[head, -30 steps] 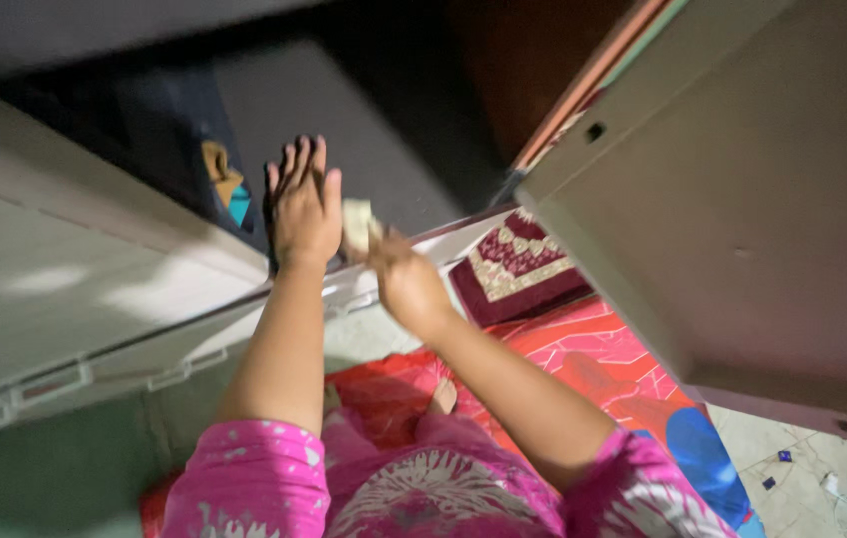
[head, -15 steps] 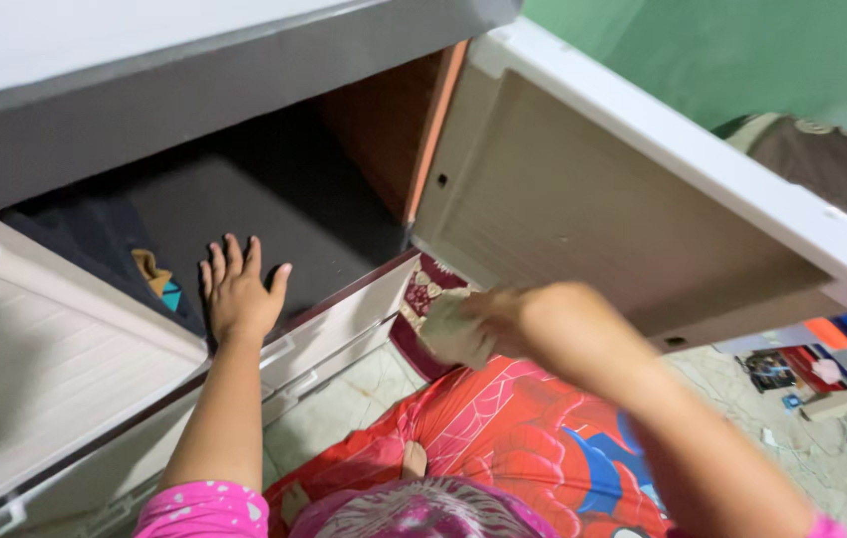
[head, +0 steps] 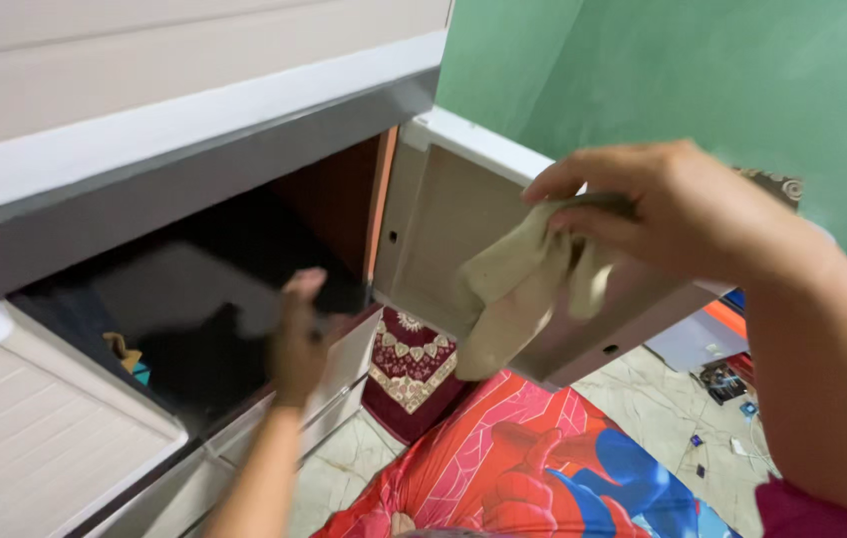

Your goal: The person sits on a floor mat and wipes the interior and exterior surfaces of a white cabinet door using a cloth. They clean the door edges, handle, and inner panel repeatedly.

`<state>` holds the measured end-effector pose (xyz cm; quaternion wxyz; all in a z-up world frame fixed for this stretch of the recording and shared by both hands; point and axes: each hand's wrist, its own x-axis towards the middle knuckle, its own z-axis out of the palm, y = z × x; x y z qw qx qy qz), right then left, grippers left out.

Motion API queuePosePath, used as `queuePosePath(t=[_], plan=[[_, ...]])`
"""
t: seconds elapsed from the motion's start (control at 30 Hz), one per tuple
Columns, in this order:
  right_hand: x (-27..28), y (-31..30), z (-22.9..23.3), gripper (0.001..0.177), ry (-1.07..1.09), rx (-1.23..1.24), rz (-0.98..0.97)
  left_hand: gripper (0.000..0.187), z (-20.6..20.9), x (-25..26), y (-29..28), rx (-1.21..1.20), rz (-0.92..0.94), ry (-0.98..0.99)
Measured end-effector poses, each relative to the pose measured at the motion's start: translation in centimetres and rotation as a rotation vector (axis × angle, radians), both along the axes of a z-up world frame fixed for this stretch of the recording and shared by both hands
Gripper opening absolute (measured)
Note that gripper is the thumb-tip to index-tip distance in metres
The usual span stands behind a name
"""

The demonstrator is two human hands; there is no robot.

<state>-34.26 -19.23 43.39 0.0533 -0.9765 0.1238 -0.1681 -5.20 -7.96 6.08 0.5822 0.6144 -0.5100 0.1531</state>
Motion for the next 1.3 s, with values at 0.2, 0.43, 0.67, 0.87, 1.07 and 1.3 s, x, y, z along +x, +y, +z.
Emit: queuePosePath(t=[0.2,0.43,0.67,0.87,1.07,1.3], plan=[[-1.4,-4.5,3.2,0.019,-0.171,0.002,0.014,0.076,13.5,-12.9,-5.3,-0.239,-0.797,0.402],[-0.4,-8.6,-1.6,0.044,-0.219,-0.357,-0.17,0.064,13.9,-15.0,-7.6,-0.091,-0.519,0.408],[-1.2,-4.4,-10.0,0.069,-0.28,-0.549,-0.148,0.063,10.2,-14.5,-6.1,-0.063,-0.375,0.182],[-1.1,1.2,-21.5,0.064,-0.322,-0.087,0.111,0.063,7.8,-14.3,-0.1,0.231,-0.13,-0.028],[1.9,2.4,-30.0,0.062,-0.119,0.448,0.252,0.066,2.5,-14.8,6.4,0.44,0.06,0.074],[7.0,4.8,-34.4,0.067,0.12,0.481,0.618,0.063,-3.0,-19.4,11.5,0.431,0.335,0.293]])
